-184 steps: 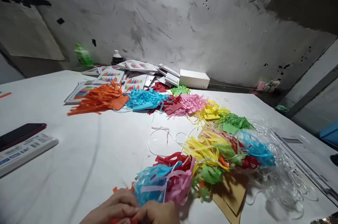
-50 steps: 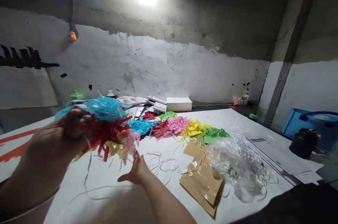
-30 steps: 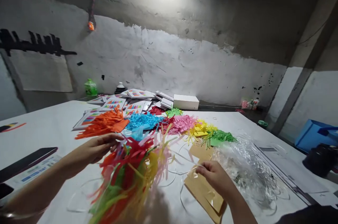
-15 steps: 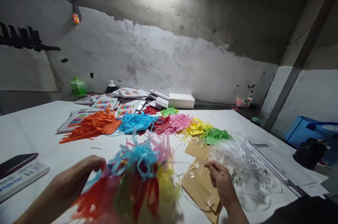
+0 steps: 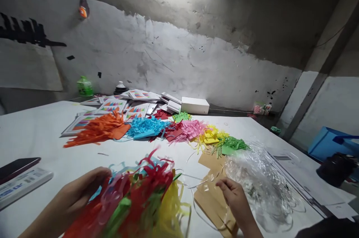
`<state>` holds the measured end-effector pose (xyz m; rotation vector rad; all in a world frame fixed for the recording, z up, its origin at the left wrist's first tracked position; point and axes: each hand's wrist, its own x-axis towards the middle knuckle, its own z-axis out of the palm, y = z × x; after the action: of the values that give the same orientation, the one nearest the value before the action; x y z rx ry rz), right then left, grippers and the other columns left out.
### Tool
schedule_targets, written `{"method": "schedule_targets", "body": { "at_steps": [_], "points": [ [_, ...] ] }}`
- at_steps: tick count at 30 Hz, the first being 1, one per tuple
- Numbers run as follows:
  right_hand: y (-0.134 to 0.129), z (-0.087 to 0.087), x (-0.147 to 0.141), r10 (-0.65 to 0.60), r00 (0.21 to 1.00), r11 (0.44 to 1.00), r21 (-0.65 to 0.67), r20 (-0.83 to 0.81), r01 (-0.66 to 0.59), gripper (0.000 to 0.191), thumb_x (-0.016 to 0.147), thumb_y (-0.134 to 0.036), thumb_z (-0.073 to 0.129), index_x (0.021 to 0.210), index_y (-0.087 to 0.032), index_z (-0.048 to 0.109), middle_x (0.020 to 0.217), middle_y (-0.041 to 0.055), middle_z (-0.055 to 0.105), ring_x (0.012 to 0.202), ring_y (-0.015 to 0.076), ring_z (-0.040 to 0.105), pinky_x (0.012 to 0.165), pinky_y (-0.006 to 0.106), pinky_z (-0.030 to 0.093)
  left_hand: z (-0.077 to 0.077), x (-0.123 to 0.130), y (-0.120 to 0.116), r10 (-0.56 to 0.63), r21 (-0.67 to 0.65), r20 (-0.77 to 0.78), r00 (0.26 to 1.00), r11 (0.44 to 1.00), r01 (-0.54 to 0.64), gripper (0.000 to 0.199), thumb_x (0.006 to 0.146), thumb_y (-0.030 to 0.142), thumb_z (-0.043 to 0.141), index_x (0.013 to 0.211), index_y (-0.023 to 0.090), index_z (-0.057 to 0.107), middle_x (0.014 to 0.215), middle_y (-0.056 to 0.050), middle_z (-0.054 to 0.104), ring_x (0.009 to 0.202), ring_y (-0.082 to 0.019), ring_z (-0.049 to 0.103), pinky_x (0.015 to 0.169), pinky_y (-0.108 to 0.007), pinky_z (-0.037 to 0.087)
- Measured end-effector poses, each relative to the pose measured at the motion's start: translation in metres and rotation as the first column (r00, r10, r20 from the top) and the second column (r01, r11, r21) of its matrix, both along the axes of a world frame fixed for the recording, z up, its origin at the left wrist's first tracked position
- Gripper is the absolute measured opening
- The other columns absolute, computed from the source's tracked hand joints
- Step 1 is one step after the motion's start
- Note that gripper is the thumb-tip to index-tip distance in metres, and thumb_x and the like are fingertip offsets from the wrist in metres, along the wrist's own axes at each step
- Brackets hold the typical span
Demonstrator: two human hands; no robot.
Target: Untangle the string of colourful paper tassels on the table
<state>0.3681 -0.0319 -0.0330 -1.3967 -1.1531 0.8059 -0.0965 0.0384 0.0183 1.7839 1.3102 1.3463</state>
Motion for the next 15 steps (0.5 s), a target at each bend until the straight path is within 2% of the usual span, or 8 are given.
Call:
{"method": "schedule_targets", "body": {
  "at_steps": [2,4,6,8,10,12,15],
  "points": [
    [0.004,-0.005,0.001,-0.001,1.0,1.0,-0.021,0.031,0.002,0.073,0.071,-0.089,0.068,0.079,-0.017,0.071,0.05,-0.0101,0.025,0.046,0.0079,0.018,0.046,0.025,0.015,-0.003,0.002,-0.001,-0.012,0.006,-0.063,0.998,1.0,0.012,0.015,0.08,0.041,0.069,0.084,0.028,0.075,0.08,-0.002,0.076,0.074,-0.026,0.068,0.068,-0.028,0.052],
    [0.007,-0.012,0.0,-0.018,0.997,1.0,-0.021,0.078,0.02,0.072,0.075,-0.09,0.062,0.079,-0.018,0.071,0.049,-0.0089,0.028,0.045,0.0095,0.023,0.046,0.025,0.02,-0.01,0.005,-0.003,-0.017,0.001,-0.08,0.997,1.0,0.017,0.018,0.085,0.044,0.064,0.084,0.028,0.074,0.076,-0.002,0.074,0.071,-0.025,0.067,0.067,-0.029,0.052],
    [0.009,-0.019,-0.004,-0.049,0.986,0.999,0.0,0.161,0.05,0.062,0.078,-0.081,0.066,0.075,-0.019,0.072,0.053,-0.0024,0.045,0.05,0.0147,0.04,0.051,0.029,0.033,-0.019,0.011,-0.004,-0.032,-0.017,-0.044,0.999,0.999,0.031,0.021,0.089,0.045,0.059,0.084,0.029,0.072,0.07,0.0,0.07,0.067,-0.023,0.064,0.066,-0.029,0.052],
    [0.008,-0.023,-0.014,-0.086,0.965,0.996,0.036,0.25,0.08,0.048,0.076,-0.068,0.075,0.077,-0.02,0.077,0.072,0.0077,0.066,0.074,0.0255,0.061,0.072,0.037,0.048,-0.027,0.016,-0.005,-0.044,-0.059,0.013,0.999,0.997,0.044,0.022,0.092,0.046,0.057,0.086,0.03,0.071,0.073,0.001,0.07,0.068,-0.022,0.064,0.067,-0.028,0.052],
    [0.007,-0.024,-0.029,-0.098,0.94,0.993,0.087,0.328,0.073,0.036,0.079,-0.057,0.076,0.091,-0.023,0.082,0.101,0.0122,0.075,0.103,0.0335,0.065,0.095,0.044,0.047,-0.032,0.022,-0.006,-0.046,-0.127,0.06,0.997,0.99,0.053,0.024,0.091,0.05,0.059,0.088,0.03,0.072,0.078,0.001,0.072,0.073,-0.023,0.065,0.068,-0.028,0.053],
    [0.006,-0.02,-0.051,-0.047,0.909,0.99,0.139,0.415,-0.012,0.032,0.09,-0.05,0.067,0.11,-0.029,0.08,0.118,0.0097,0.074,0.119,0.0325,0.062,0.105,0.044,0.044,-0.032,0.026,-0.009,-0.038,-0.187,0.107,0.994,0.981,0.057,0.026,0.087,0.054,0.064,0.087,0.03,0.073,0.078,0.001,0.073,0.075,-0.024,0.066,0.069,-0.028,0.054],
    [0.012,-0.011,-0.088,0.107,0.884,0.969,0.152,0.456,-0.195,0.03,0.101,-0.046,0.057,0.119,-0.032,0.076,0.122,0.0077,0.072,0.121,0.0286,0.061,0.107,0.042,0.043,-0.033,0.028,-0.015,-0.024,-0.273,0.236,0.971,0.958,0.09,0.035,0.08,0.064,0.072,0.086,0.029,0.073,0.078,0.001,0.072,0.075,-0.023,0.065,0.067,-0.028,0.055]
  ]
}}
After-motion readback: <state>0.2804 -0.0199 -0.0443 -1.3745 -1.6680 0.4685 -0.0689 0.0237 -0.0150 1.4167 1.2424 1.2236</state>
